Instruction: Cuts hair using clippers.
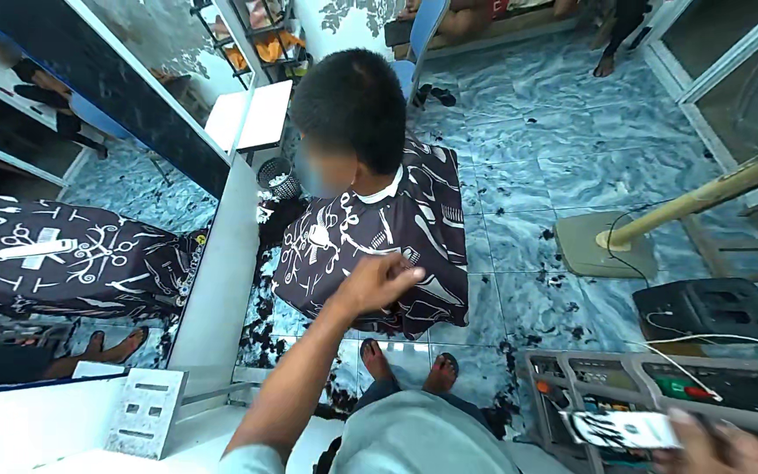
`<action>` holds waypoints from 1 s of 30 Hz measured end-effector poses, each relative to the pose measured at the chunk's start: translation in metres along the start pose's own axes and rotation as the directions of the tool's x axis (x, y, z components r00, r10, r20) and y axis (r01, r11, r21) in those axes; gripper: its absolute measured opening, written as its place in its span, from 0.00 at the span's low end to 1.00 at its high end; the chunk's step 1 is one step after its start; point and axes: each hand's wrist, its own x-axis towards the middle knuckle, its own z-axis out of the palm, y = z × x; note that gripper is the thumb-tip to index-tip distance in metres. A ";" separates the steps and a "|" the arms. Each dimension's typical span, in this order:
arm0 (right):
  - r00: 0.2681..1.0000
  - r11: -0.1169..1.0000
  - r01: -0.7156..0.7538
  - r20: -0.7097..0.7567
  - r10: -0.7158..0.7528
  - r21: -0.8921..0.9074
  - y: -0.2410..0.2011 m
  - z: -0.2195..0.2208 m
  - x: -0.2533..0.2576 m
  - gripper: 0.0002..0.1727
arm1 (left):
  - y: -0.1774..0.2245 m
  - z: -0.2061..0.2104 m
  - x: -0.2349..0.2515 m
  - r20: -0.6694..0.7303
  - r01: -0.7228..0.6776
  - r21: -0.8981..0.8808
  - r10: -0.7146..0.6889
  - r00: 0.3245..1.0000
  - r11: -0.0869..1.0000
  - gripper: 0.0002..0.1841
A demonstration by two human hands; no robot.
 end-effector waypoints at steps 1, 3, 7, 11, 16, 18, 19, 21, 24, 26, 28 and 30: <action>0.999 0.997 0.037 0.019 -0.035 -0.075 -0.001 0.016 0.006 0.33 | 0.004 -0.009 0.023 -0.163 -0.119 0.128 0.139 0.977 0.985 0.21; 0.994 0.996 0.085 -0.076 -0.084 0.005 -0.009 0.039 0.016 0.27 | 0.002 -0.024 0.069 -0.437 -0.268 0.316 0.390 0.810 0.910 0.18; 0.989 0.657 0.137 -0.067 -0.131 0.742 -0.025 0.032 0.023 0.03 | 0.012 -0.037 0.101 -0.570 -0.078 0.131 0.139 0.810 0.988 0.18; 0.839 0.449 0.017 0.232 -0.492 0.894 -0.032 0.030 0.009 0.28 | 0.032 0.004 0.030 0.340 0.277 -0.199 -0.199 0.919 0.940 0.26; 0.866 0.463 -0.069 0.283 -0.412 0.884 -0.035 0.025 0.026 0.22 | -0.016 0.072 -0.039 0.532 0.471 -0.355 -0.240 0.812 0.808 0.28; 0.919 0.610 -0.103 0.310 -0.245 0.786 -0.035 0.039 0.033 0.23 | -0.025 0.077 -0.051 0.384 0.430 -0.510 -0.250 0.889 0.745 0.31; 0.929 0.687 -0.084 0.306 -0.207 0.721 -0.035 0.049 0.032 0.30 | -0.024 0.076 -0.050 0.259 0.346 -0.574 -0.237 0.936 0.742 0.31; 0.900 0.806 -0.037 0.370 -0.230 0.591 -0.043 0.068 0.033 0.48 | -0.015 0.066 -0.037 -0.040 0.056 -0.676 -0.112 0.993 0.735 0.30; 0.837 0.886 0.042 0.467 -0.283 0.461 -0.056 0.094 0.040 0.50 | 0.055 0.031 -0.022 -0.216 -0.331 -0.777 0.267 0.939 0.535 0.34; 0.828 0.916 0.080 0.485 -0.280 0.392 -0.067 0.103 0.040 0.49 | 0.121 0.025 -0.026 -0.219 -0.397 -0.864 0.478 0.850 0.311 0.37; 0.819 0.941 0.145 0.496 -0.287 0.304 -0.079 0.106 0.038 0.48 | 0.159 0.042 -0.018 -0.148 -0.326 -0.917 0.559 0.816 0.232 0.39; 0.809 0.944 0.248 0.490 -0.325 0.216 -0.082 0.106 0.035 0.47 | 0.138 0.078 0.018 -0.014 -0.213 -0.893 0.448 0.894 0.397 0.44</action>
